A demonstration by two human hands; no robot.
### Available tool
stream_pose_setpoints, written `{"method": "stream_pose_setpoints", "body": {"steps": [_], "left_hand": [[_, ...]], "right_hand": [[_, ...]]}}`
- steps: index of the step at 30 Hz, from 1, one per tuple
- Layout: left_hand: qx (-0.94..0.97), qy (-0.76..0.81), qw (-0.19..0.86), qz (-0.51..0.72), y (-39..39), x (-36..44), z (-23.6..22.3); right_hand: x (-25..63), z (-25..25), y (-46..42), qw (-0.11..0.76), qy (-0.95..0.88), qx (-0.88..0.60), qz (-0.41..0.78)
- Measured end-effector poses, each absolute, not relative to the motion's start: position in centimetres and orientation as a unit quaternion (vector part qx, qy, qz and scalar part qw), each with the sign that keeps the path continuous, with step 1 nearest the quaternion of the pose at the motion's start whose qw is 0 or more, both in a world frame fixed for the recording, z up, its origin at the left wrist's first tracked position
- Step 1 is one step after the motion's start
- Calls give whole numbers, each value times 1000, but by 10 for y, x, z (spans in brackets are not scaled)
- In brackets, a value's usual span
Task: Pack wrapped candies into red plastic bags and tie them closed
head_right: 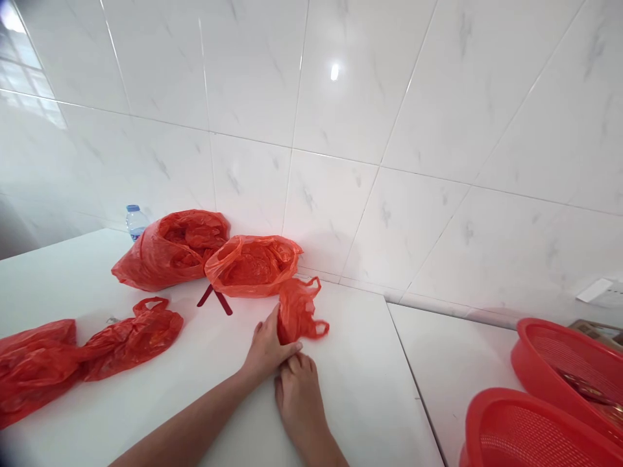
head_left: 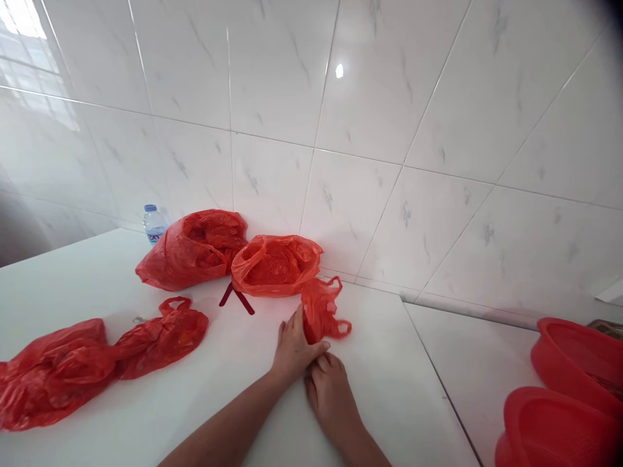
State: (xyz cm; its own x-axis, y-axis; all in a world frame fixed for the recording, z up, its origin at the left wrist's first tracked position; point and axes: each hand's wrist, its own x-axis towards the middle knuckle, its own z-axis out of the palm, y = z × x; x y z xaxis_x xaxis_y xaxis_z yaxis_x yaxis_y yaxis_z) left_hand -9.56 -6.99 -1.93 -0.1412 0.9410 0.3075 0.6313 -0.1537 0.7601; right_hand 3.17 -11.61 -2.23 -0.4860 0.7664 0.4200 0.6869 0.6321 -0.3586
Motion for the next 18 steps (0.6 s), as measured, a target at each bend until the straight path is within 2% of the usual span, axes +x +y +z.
{"method": "stream_pose_setpoints", "body": {"steps": [3,7,10,14,18], "left_hand": [[642,602,214,423,-57,-81,-17],[659,564,251,430,-56,-83,-14],[627,523,332,472,-61,-86,-10],[581,449,432,523,-68,-82,-8],[531,422,476,560,-67,-82,-10]], "right_hand": [[50,-24,-127,332,-831,-430,122],[87,-25,-109,466,-666,-577,77],[100,-23,-98,450,-620,-620,172],[88,-21,-101,401,-637,-588,296],[81,-21,-103,432,-575,-583,378]]}}
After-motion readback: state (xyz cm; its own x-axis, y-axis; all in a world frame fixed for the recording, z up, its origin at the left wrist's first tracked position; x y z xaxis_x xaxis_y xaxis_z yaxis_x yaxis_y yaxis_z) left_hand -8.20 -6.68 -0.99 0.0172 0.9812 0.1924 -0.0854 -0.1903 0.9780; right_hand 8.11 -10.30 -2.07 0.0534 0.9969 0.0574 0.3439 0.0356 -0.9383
